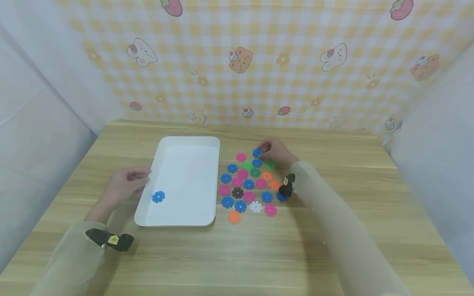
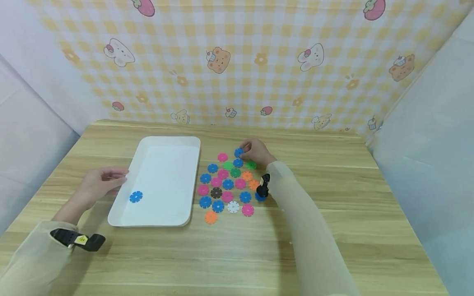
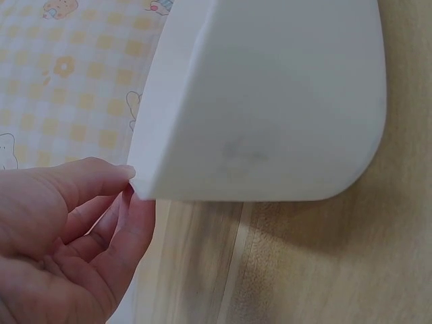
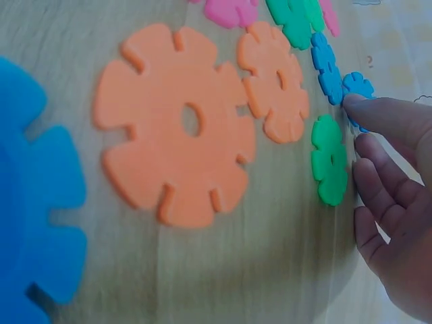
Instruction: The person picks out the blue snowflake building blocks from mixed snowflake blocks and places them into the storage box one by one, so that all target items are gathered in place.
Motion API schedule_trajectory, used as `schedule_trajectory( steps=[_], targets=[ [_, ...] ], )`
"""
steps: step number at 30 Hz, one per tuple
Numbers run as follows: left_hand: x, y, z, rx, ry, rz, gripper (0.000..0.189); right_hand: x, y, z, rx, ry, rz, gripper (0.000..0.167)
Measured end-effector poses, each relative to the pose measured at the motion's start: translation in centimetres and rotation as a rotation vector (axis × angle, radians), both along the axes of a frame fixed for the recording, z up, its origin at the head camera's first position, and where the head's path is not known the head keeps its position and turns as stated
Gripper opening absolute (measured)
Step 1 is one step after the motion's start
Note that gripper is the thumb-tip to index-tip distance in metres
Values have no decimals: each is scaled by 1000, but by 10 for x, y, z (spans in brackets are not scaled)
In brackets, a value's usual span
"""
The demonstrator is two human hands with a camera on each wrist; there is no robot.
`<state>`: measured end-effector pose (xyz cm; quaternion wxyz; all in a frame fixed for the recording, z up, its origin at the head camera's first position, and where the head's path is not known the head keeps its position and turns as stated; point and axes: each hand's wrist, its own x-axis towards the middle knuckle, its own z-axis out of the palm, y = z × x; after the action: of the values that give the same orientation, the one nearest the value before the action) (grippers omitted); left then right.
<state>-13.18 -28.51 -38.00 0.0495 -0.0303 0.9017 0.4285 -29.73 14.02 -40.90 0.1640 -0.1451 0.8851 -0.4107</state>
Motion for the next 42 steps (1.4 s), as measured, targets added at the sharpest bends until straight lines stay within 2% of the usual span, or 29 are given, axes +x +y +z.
schedule_trajectory(
  steps=[8,16,20,27,34,42],
  targets=[
    [0,1,-1,8,5,-2,35,3,4,1,-85,-23,-18,21],
    [1,2,-2,17,-6,0,35,4,-8,11,-19,54,-8,17],
    [2,1,-2,30,2,1,37,8,-25,21,-26,82,40,20],
    [2,-1,-4,13,13,3,36,23,-62,37,-99,137,131,19],
    [4,0,-4,-5,-3,9,37,40,-103,45,-203,142,248,17],
    [2,0,-5,0,10,7,37,54,-152,52,-253,167,335,12]
  ],
)
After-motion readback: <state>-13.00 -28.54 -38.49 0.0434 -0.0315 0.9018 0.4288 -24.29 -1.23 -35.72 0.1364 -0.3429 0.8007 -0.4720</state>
